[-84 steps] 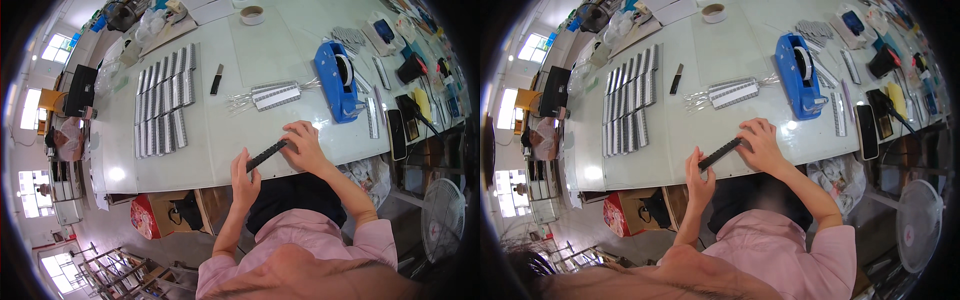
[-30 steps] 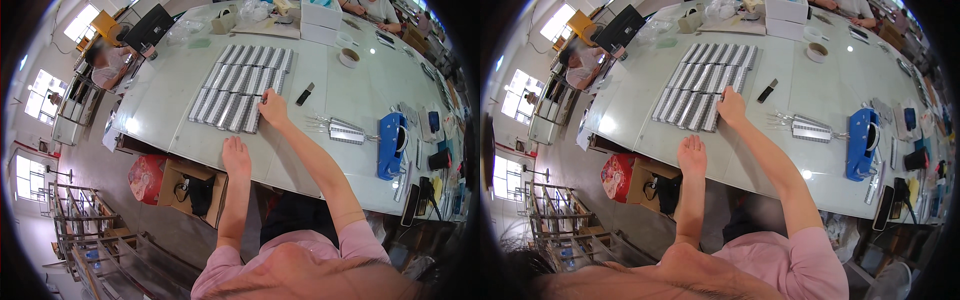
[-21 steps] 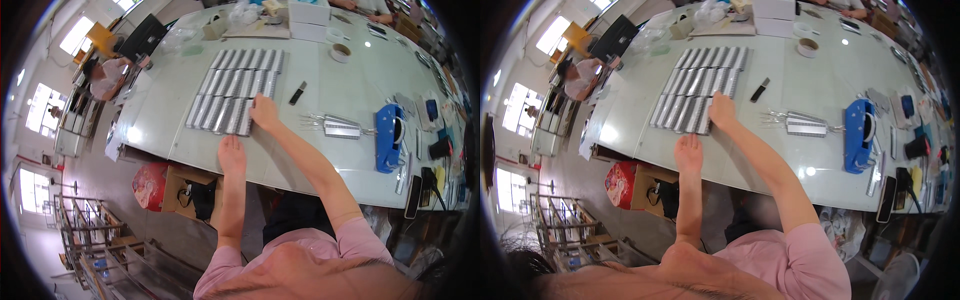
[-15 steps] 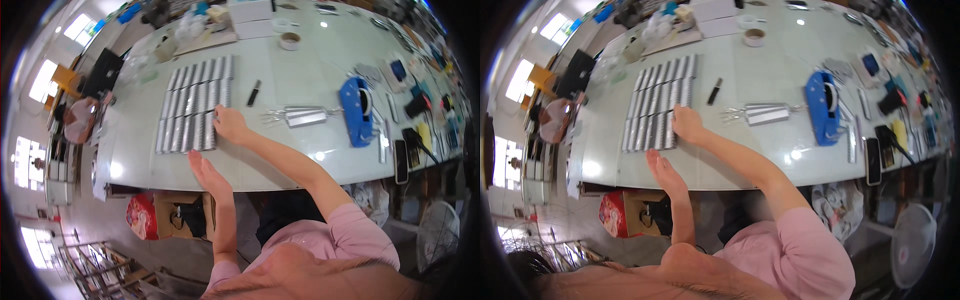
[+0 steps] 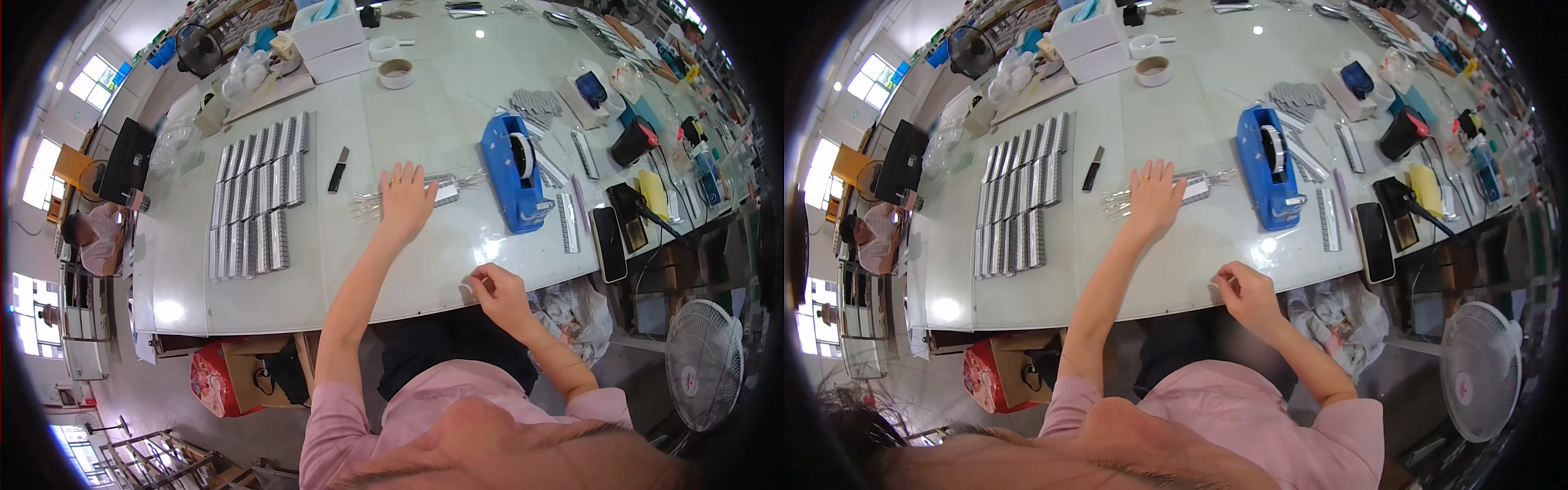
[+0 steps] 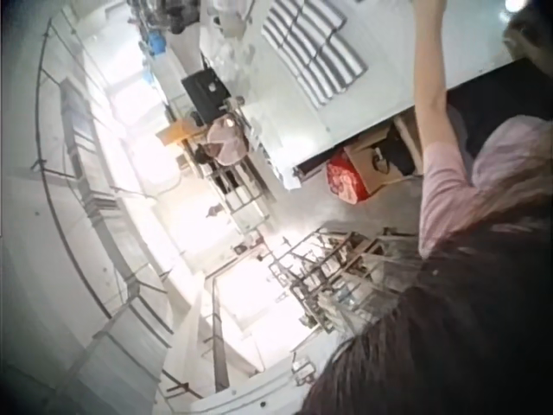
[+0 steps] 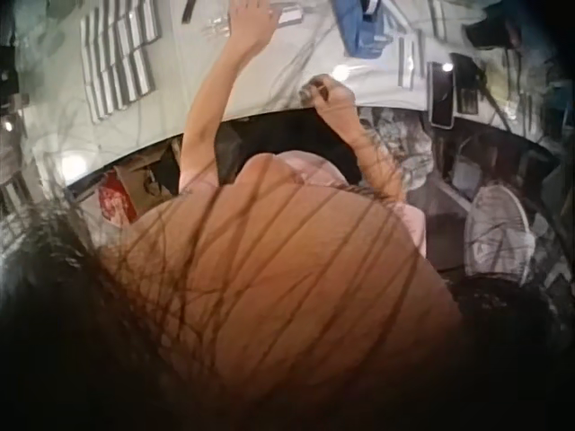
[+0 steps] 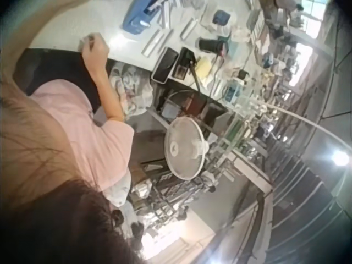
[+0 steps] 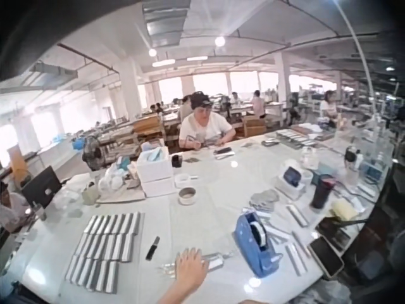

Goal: Assembling electronic components by placing them into a tray and securing them with tape.

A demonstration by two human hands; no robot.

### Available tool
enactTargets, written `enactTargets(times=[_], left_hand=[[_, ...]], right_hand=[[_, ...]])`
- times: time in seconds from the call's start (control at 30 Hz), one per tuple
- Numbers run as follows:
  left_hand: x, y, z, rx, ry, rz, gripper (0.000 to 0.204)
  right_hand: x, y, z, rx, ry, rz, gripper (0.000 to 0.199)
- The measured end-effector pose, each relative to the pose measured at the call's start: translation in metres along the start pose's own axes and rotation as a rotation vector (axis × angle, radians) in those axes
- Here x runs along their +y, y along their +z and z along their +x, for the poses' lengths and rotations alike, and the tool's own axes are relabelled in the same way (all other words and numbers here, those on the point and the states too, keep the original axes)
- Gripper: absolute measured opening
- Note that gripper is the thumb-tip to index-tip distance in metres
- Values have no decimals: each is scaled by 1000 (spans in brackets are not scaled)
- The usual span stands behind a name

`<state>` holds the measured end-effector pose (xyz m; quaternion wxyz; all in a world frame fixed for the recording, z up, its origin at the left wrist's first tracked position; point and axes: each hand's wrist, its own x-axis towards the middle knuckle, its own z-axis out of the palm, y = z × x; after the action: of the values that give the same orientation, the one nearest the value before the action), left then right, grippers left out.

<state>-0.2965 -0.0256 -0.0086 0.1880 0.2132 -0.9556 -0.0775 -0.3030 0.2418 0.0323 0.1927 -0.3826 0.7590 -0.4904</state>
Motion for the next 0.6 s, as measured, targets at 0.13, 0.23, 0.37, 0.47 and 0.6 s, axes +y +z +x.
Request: enactTargets(times=[0.13,0.23,0.37,0.47,0.6], left_hand=[[13,-4,-29,-42,3,-1,56],[31,-8,-58,-29,-7,12,60],[48,-20,-91,37,-7,74,63],[61,-31,-103,-22,16,19,60],[52,-33,-106,-25,48,-97,48]], right_hand=[[17,-14,-11,66,42,64,8],[20,-20,-12,68,33,102,8],[24,-21,-11,70,11,141,8],[37,-22,-14,128,15,159,9],[33,-26,-21,134,3,140,9]])
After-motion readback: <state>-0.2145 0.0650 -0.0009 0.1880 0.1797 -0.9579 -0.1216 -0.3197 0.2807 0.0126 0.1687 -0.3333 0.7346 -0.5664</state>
